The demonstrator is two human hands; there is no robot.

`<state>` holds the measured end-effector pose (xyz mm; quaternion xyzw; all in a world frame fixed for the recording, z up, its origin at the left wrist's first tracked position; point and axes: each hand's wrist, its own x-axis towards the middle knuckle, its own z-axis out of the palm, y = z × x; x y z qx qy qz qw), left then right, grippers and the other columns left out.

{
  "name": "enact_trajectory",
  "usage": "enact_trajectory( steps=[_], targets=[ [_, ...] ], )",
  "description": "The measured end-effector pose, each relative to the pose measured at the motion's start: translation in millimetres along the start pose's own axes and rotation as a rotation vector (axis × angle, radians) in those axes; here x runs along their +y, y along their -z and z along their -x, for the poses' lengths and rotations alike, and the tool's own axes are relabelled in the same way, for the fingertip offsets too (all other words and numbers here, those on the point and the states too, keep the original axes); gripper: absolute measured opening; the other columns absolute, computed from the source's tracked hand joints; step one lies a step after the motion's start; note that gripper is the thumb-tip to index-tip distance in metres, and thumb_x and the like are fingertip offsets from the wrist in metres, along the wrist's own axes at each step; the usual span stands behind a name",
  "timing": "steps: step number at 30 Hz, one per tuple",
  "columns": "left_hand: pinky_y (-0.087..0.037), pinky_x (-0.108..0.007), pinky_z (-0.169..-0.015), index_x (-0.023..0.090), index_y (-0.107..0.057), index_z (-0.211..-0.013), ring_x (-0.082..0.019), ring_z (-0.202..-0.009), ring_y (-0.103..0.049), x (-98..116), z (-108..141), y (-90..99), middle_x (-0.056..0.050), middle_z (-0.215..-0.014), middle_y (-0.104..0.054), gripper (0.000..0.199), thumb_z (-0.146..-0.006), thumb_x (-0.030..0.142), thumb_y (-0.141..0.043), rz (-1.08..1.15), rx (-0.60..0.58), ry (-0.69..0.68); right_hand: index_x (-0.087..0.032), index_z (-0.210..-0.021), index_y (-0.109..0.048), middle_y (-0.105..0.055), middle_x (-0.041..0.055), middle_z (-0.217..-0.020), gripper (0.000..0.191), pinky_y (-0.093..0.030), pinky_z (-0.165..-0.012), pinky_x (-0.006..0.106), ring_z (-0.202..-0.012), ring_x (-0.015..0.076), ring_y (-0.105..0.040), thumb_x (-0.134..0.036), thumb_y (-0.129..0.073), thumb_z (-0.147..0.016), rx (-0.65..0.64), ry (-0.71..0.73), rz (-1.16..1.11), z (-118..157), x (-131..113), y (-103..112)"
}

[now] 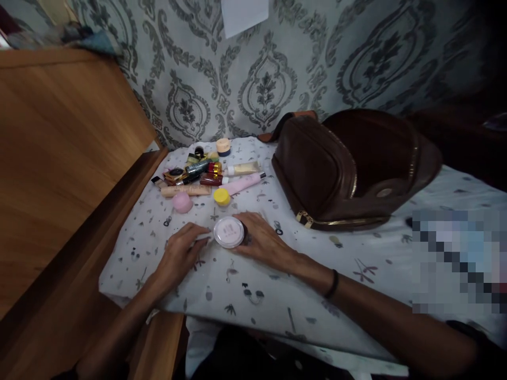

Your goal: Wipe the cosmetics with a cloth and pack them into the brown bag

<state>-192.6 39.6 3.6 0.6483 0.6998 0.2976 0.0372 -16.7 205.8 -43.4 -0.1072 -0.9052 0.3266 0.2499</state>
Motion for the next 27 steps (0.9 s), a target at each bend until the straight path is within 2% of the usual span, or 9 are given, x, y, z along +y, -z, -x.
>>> enact_trajectory(
  steps=[4, 7, 12, 19, 27],
  targets=[
    [-0.053, -0.033, -0.085, 0.02, -0.066, -0.105, -0.021, -0.096, -0.062, 3.1, -29.5, -8.1, -0.006, -0.099, -0.061, 0.015, -0.093, 0.022, -0.057, -0.057, 0.117, -0.011, -0.017, -0.124, -0.054, -0.063, 0.0132, -0.119, 0.057, -0.046, -0.095, 0.048, -0.111, 0.0306, -0.055, -0.035, -0.079, -0.076, 0.023, 0.021, -0.014, 1.8, 3.4, -1.2],
    [-0.053, -0.037, -0.09, 0.019, -0.065, -0.108, -0.022, -0.101, -0.058, 6.7, -41.6, -25.0, -0.009, -0.107, -0.054, 0.019, -0.094, 0.022, -0.052, -0.125, 0.096, -0.048, -0.015, -0.121, -0.055, -0.063, 0.0137, -0.117, 0.057, -0.046, -0.093, 0.046, -0.108, 0.0303, -0.056, -0.038, -0.08, -0.075, 0.021, 0.017, -0.01, 1.5, 5.2, -2.2],
    [-0.052, -0.039, -0.091, 0.018, -0.061, -0.113, -0.022, -0.102, -0.054, 9.9, -41.8, -44.2, -0.01, -0.111, -0.049, 0.024, -0.097, 0.022, -0.045, -0.203, 0.069, -0.108, -0.017, -0.116, -0.057, -0.064, 0.0118, -0.114, 0.052, -0.047, -0.091, 0.044, -0.106, 0.0288, -0.056, -0.037, -0.08, -0.075, 0.028, 0.001, -0.008, -0.3, 5.4, -1.7],
    [-0.05, -0.037, -0.086, 0.018, -0.064, -0.105, -0.022, -0.094, -0.057, 8.0, -52.6, -40.0, -0.008, -0.1, -0.061, 0.021, -0.098, 0.02, -0.044, -0.182, 0.009, -0.124, -0.017, -0.114, -0.057, -0.064, 0.0104, -0.112, 0.051, -0.046, -0.09, 0.044, -0.106, 0.0282, -0.056, -0.036, -0.082, -0.073, 0.037, -0.029, -0.017, -0.8, 3.9, -1.3],
    [-0.048, -0.037, -0.085, 0.019, -0.064, -0.095, -0.022, -0.092, -0.056, 21.7, -59.4, -39.6, -0.006, -0.095, -0.064, 0.019, -0.097, 0.018, -0.046, -0.106, -0.029, -0.177, -0.016, -0.105, -0.057, -0.064, 0.0102, -0.106, 0.045, -0.046, -0.087, 0.041, -0.102, 0.0279, -0.057, -0.037, -0.082, -0.072, 0.033, -0.05, -0.019, -2.2, 5.7, -2.5]
  ],
)
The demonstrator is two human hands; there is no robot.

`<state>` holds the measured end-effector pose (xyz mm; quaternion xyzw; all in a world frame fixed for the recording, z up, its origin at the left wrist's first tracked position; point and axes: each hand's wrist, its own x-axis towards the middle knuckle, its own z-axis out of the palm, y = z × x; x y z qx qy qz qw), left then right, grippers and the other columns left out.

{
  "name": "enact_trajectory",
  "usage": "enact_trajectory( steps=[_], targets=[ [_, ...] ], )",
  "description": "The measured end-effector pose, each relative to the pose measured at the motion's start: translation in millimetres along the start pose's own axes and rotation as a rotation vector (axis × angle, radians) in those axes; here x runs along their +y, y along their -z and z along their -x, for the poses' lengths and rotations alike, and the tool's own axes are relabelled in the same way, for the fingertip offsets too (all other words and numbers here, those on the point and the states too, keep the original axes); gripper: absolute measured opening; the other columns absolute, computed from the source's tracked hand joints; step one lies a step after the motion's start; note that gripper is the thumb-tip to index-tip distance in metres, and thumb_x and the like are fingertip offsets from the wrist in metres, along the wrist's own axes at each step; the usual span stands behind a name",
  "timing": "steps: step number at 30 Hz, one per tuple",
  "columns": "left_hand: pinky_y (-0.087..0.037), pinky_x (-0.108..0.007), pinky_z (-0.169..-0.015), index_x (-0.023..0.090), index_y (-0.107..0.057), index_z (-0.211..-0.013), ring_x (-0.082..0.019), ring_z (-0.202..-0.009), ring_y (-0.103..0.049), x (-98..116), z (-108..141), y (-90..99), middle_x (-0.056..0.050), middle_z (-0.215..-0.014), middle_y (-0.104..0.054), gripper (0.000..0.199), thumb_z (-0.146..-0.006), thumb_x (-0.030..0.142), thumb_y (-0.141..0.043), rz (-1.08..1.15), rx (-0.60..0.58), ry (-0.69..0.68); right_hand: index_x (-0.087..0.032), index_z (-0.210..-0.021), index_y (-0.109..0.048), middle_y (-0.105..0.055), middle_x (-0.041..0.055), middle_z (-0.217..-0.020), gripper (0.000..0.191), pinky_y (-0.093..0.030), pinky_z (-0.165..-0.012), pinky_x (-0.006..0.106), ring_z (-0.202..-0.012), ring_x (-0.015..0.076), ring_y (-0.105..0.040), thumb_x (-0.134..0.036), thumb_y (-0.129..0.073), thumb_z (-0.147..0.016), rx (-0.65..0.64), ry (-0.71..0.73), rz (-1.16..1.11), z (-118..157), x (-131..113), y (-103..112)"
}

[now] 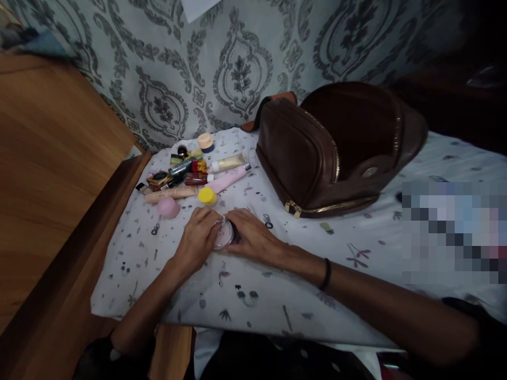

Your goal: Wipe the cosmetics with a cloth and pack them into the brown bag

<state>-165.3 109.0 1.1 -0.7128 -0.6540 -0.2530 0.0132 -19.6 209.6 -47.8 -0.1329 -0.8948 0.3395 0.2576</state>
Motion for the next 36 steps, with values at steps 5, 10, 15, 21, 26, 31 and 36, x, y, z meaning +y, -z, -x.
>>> enact_trajectory(
  steps=[5, 10, 15, 21, 26, 31, 36],
  targets=[
    [-0.049, -0.036, -0.087, 0.02, -0.064, -0.099, -0.021, -0.096, -0.057, 10.0, 1.5, 2.5, -0.007, -0.1, -0.064, 0.019, -0.099, 0.019, -0.045, 0.082, -0.071, -0.064, -0.016, -0.103, -0.057, -0.064, 0.0107, -0.105, 0.048, -0.046, -0.089, 0.042, -0.102, 0.0279, -0.056, -0.039, -0.084, -0.07, -0.01, -0.013, -0.006, -0.1, 2.3, -0.9],
    [-0.049, -0.035, -0.087, 0.019, -0.064, -0.098, -0.021, -0.098, -0.056, 15.1, 4.4, 11.0, -0.008, -0.102, -0.064, 0.019, -0.099, 0.016, -0.045, 0.098, -0.168, -0.142, -0.016, -0.1, -0.057, -0.063, 0.0096, -0.103, 0.041, -0.046, -0.087, 0.039, -0.099, 0.0263, -0.056, -0.035, -0.082, -0.073, -0.012, -0.021, -0.014, 1.3, 0.7, 0.9],
    [-0.049, -0.034, -0.086, 0.02, -0.065, -0.1, -0.02, -0.099, -0.056, 13.6, 9.8, 24.8, -0.008, -0.105, -0.065, 0.02, -0.1, 0.016, -0.045, 0.124, -0.246, -0.193, -0.016, -0.106, -0.057, -0.064, 0.0097, -0.107, 0.045, -0.047, -0.086, 0.04, -0.102, 0.0269, -0.057, -0.038, -0.081, -0.074, -0.011, -0.02, -0.021, 1.6, -1.5, 2.1],
    [-0.051, -0.032, -0.085, 0.02, -0.066, -0.101, -0.02, -0.1, -0.058, 5.5, 22.9, 34.7, -0.007, -0.106, -0.066, 0.02, -0.099, 0.016, -0.047, 0.124, -0.258, -0.193, -0.015, -0.115, -0.057, -0.064, 0.0124, -0.115, 0.056, -0.047, -0.091, 0.044, -0.107, 0.0291, -0.056, -0.037, -0.084, -0.07, -0.008, -0.01, 0.004, 2.5, 0.8, 0.1],
    [-0.052, -0.03, -0.081, 0.019, -0.066, -0.105, -0.018, -0.096, -0.059, -2.8, 34.1, 36.0, -0.007, -0.103, -0.066, 0.019, -0.098, 0.014, -0.048, 0.107, -0.155, -0.174, -0.017, -0.116, -0.058, -0.064, 0.0119, -0.115, 0.057, -0.048, -0.089, 0.046, -0.107, 0.0303, -0.057, -0.038, -0.083, -0.07, -0.003, 0.02, -0.012, 2.5, 1.6, 0.0],
    [-0.052, -0.03, -0.082, 0.018, -0.064, -0.106, -0.018, -0.096, -0.058, -6.7, 35.7, 34.1, -0.008, -0.101, -0.064, 0.018, -0.098, 0.012, -0.049, 0.091, -0.095, -0.174, -0.017, -0.115, -0.059, -0.065, 0.0122, -0.114, 0.055, -0.048, -0.09, 0.046, -0.106, 0.0303, -0.057, -0.034, -0.084, -0.069, -0.003, 0.038, -0.029, 1.2, 0.3, 1.2],
    [-0.052, -0.034, -0.082, 0.018, -0.064, -0.106, -0.02, -0.096, -0.056, -7.3, 22.5, 24.2, -0.009, -0.103, -0.065, 0.019, -0.098, 0.012, -0.048, 0.065, -0.092, -0.223, -0.018, -0.116, -0.058, -0.066, 0.0111, -0.114, 0.054, -0.048, -0.09, 0.046, -0.106, 0.0295, -0.058, -0.035, -0.083, -0.071, 0.011, 0.069, -0.037, 2.4, 1.5, 0.8]
  ],
)
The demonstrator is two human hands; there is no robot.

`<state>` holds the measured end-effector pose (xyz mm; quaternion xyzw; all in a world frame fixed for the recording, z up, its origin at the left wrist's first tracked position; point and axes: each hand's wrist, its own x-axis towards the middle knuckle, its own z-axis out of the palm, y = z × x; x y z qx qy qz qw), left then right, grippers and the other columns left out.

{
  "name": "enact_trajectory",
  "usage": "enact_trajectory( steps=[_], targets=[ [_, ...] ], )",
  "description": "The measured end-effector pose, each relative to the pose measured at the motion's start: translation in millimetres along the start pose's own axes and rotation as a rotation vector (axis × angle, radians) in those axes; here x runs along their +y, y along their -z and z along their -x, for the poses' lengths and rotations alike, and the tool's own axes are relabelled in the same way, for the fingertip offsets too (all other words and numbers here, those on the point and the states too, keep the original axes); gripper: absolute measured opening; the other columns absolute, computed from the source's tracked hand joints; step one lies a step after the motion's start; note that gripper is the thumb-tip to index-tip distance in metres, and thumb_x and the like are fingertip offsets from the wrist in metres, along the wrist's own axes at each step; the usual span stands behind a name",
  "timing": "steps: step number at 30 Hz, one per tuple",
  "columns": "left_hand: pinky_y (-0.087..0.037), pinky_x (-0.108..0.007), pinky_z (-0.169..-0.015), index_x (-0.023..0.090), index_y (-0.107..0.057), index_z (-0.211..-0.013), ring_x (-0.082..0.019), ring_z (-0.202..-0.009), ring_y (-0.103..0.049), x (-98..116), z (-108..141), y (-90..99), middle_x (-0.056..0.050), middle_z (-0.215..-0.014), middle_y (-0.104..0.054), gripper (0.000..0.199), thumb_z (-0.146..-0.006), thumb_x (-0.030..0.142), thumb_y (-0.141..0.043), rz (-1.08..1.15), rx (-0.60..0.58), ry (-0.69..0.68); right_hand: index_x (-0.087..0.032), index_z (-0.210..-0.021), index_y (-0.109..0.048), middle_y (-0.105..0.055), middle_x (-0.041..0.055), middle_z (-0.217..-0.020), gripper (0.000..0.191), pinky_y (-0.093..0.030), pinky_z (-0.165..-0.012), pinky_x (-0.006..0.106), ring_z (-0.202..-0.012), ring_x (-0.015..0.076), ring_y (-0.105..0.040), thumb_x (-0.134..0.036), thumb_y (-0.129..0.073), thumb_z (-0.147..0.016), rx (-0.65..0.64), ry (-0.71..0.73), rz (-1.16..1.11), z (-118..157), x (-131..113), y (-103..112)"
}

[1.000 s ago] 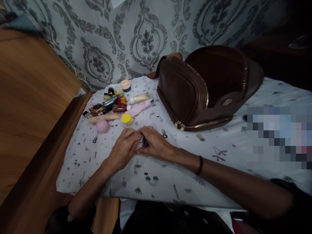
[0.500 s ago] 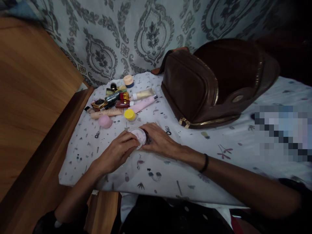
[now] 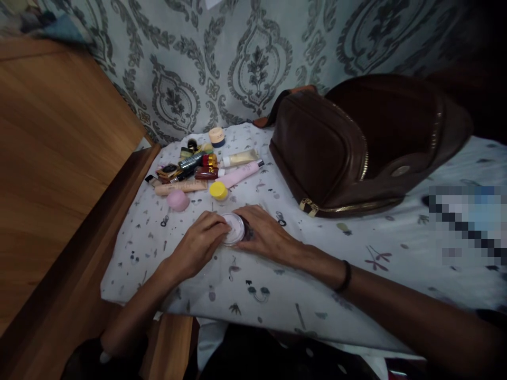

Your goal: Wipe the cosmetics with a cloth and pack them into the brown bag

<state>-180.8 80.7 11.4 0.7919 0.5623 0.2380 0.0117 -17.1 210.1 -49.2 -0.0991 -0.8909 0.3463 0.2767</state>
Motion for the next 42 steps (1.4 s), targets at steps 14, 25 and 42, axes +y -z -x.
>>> enact_trajectory(
  steps=[14, 25, 42],
  targets=[
    [-0.05, -0.034, -0.085, 0.018, -0.068, -0.098, -0.02, -0.095, -0.061, -29.6, -16.6, -3.6, -0.007, -0.098, -0.066, 0.017, -0.098, 0.019, -0.051, 0.062, 0.024, 0.117, -0.018, -0.116, -0.061, -0.068, 0.011, -0.113, 0.051, -0.048, -0.09, 0.046, -0.104, 0.0291, -0.059, -0.04, -0.081, -0.074, 0.001, -0.011, 0.017, -1.5, 2.8, -0.6],
    [-0.049, -0.027, -0.077, 0.018, -0.068, -0.101, -0.017, -0.086, -0.063, -24.6, 14.3, 5.0, -0.005, -0.093, -0.066, 0.014, -0.096, 0.022, -0.056, 0.175, 0.054, 0.286, -0.017, -0.113, -0.062, -0.068, 0.012, -0.112, 0.047, -0.049, -0.089, 0.046, -0.104, 0.0293, -0.06, -0.039, -0.08, -0.075, -0.015, -0.039, 0.023, -1.9, -3.0, 2.6],
    [-0.055, -0.031, -0.075, 0.018, -0.062, -0.108, -0.018, -0.087, -0.061, 14.8, 35.3, -1.3, -0.007, -0.096, -0.064, 0.016, -0.097, 0.014, -0.051, -0.158, 0.101, 0.097, -0.019, -0.118, -0.061, -0.066, 0.0127, -0.117, 0.052, -0.049, -0.091, 0.051, -0.109, 0.0316, -0.059, -0.037, -0.081, -0.073, 0.003, -0.035, 0.0, 0.7, -1.5, 0.8]
  ],
)
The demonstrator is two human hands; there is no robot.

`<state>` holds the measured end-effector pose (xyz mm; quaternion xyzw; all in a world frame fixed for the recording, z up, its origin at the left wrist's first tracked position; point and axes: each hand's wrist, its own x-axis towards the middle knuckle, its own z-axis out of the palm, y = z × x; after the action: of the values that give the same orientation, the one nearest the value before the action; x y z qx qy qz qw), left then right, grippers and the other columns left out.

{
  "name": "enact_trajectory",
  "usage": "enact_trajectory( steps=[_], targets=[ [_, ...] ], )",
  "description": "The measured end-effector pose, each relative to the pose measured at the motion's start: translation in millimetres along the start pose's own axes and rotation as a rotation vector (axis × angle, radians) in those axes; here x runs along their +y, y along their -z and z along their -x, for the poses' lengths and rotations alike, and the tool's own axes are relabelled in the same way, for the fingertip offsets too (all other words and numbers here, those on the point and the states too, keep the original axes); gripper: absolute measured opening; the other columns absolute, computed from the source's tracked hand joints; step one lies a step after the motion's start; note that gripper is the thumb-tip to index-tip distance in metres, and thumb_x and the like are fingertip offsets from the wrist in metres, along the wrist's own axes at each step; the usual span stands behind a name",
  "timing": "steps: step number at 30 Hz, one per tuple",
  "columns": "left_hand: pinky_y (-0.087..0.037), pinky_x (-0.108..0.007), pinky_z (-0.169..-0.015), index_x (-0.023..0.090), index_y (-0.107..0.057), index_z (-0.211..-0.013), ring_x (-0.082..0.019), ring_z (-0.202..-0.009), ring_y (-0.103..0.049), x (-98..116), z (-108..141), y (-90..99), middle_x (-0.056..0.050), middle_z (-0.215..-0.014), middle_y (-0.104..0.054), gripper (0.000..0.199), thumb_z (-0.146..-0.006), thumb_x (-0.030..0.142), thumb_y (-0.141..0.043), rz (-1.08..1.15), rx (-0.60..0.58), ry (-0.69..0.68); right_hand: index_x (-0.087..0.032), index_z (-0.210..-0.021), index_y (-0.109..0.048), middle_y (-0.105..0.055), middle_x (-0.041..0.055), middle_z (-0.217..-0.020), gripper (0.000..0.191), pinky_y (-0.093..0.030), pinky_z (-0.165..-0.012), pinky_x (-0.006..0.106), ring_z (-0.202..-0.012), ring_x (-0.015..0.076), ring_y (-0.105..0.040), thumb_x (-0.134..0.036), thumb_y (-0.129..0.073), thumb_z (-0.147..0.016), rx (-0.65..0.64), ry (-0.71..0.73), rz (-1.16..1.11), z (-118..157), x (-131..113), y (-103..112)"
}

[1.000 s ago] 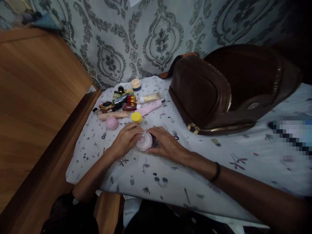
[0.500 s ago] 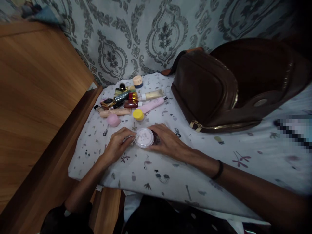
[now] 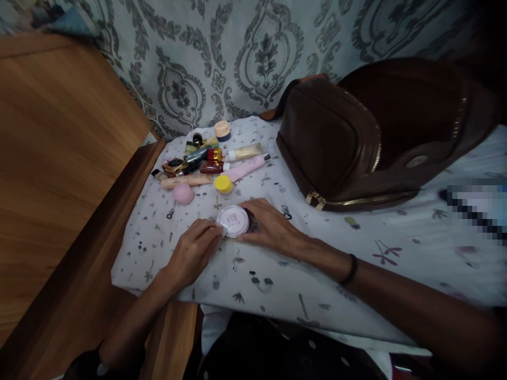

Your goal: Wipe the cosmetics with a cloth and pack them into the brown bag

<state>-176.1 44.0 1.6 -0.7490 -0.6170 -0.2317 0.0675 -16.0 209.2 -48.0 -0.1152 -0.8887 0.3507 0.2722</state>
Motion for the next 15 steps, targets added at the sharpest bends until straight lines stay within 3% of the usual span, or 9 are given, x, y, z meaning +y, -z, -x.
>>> enact_trajectory(
  steps=[7, 15],
  targets=[
    [-0.056, -0.033, -0.072, 0.015, -0.06, -0.109, -0.021, -0.087, -0.059, 9.7, -3.1, -2.4, -0.009, -0.096, -0.066, 0.019, -0.095, 0.008, -0.049, -0.121, -0.017, -0.112, -0.016, -0.115, -0.061, -0.067, 0.0127, -0.114, 0.052, -0.049, -0.091, 0.048, -0.106, 0.0306, -0.059, -0.036, -0.083, -0.072, -0.004, -0.004, 0.003, -1.3, -3.0, 1.6],
    [-0.056, -0.033, -0.072, 0.016, -0.062, -0.109, -0.021, -0.088, -0.059, 10.7, -15.7, -4.1, -0.009, -0.097, -0.066, 0.021, -0.097, 0.01, -0.046, -0.12, -0.065, -0.138, -0.017, -0.116, -0.061, -0.067, 0.0122, -0.115, 0.055, -0.048, -0.093, 0.048, -0.107, 0.0309, -0.059, -0.036, -0.084, -0.07, -0.009, 0.007, -0.003, -1.3, -1.0, 1.8]
  ],
)
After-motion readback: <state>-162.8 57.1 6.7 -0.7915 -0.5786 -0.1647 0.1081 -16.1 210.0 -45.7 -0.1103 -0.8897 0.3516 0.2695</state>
